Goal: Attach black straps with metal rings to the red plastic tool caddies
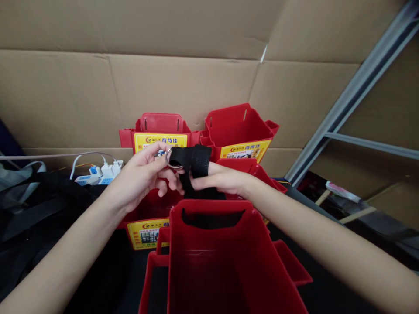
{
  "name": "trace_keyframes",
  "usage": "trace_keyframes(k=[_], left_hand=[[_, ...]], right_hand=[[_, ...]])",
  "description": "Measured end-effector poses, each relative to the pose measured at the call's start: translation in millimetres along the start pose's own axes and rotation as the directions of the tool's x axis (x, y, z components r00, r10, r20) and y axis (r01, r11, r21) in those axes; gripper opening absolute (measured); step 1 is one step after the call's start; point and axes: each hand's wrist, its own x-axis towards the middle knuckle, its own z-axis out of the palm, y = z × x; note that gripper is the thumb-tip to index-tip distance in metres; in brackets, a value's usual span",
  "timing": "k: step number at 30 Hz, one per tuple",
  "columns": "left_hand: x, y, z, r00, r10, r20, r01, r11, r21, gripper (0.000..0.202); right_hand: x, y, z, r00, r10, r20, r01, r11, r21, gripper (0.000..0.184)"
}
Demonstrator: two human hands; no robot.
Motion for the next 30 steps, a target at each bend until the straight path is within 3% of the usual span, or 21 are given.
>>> trace_keyframes(k=[3, 7, 12, 14, 16, 18, 20, 22, 25, 28, 30], left_hand=[[-1, 3, -3.5, 1.0, 0.004, 0.016, -0.004, 1.0, -0.003, 0.01], [-6, 15, -13.1, 0.998, 0.065, 0.018, -0.066, 0.997, 0.047, 0.006], [-14, 31, -31.3, 0.994, 0.071, 0.084, -0.08, 0.991, 0.109, 0.012], [-15, 34, -38.0, 0.992, 0.084, 0.093, -0.093, 0.991, 0.093, 0.013], [-13, 34, -42.8, 0.991, 0.11, 0.08, -0.115, 0.991, 0.063, 0.008], [-9, 32, -45.4, 0.993, 0.106, 0.06, -0.108, 0.994, 0.021, 0.003], [-4, 30, -47.4, 0.997, 0.076, 0.027, -0.075, 0.996, -0.039, 0.009], [-2, 30, -51.7, 0.998, 0.052, -0.021, -0.054, 0.992, -0.113, 0.01], [-3, 38, -65.3, 0.983, 0.072, -0.167, -0.109, 0.969, -0.221, 0.017], [-7, 46, -75.9, 0.942, 0.116, -0.314, -0.187, 0.961, -0.206, 0.024], [-6, 44, -71.8, 0.938, 0.132, -0.32, -0.178, 0.977, -0.117, 0.023]], right_hand=[[4, 5, 3, 0.985, 0.035, -0.17, -0.027, 0.999, 0.045, 0.025], [5, 5, 5, 0.954, 0.174, -0.245, -0.157, 0.984, 0.09, 0.025], [0, -8, -3, 0.916, 0.246, -0.316, -0.286, 0.955, -0.084, 0.027], [-6, -9, -10, 0.949, 0.227, -0.221, -0.234, 0.972, -0.007, 0.035], [-12, -4, -19, 0.991, 0.134, -0.014, -0.13, 0.98, 0.154, 0.05], [-15, 3, -24, 0.991, 0.017, 0.132, -0.046, 0.975, 0.218, 0.063], [-16, 8, -24, 0.993, -0.044, 0.111, 0.032, 0.994, 0.104, 0.063], [-15, 10, -18, 0.998, -0.055, -0.002, 0.054, 0.988, -0.145, 0.043], [-16, 6, -9, 0.989, -0.072, -0.126, 0.006, 0.886, -0.464, 0.022], [-18, 2, -8, 0.988, -0.062, -0.143, -0.023, 0.847, -0.531, 0.019], [-15, -3, -8, 0.992, -0.062, -0.114, -0.004, 0.864, -0.503, 0.024]])
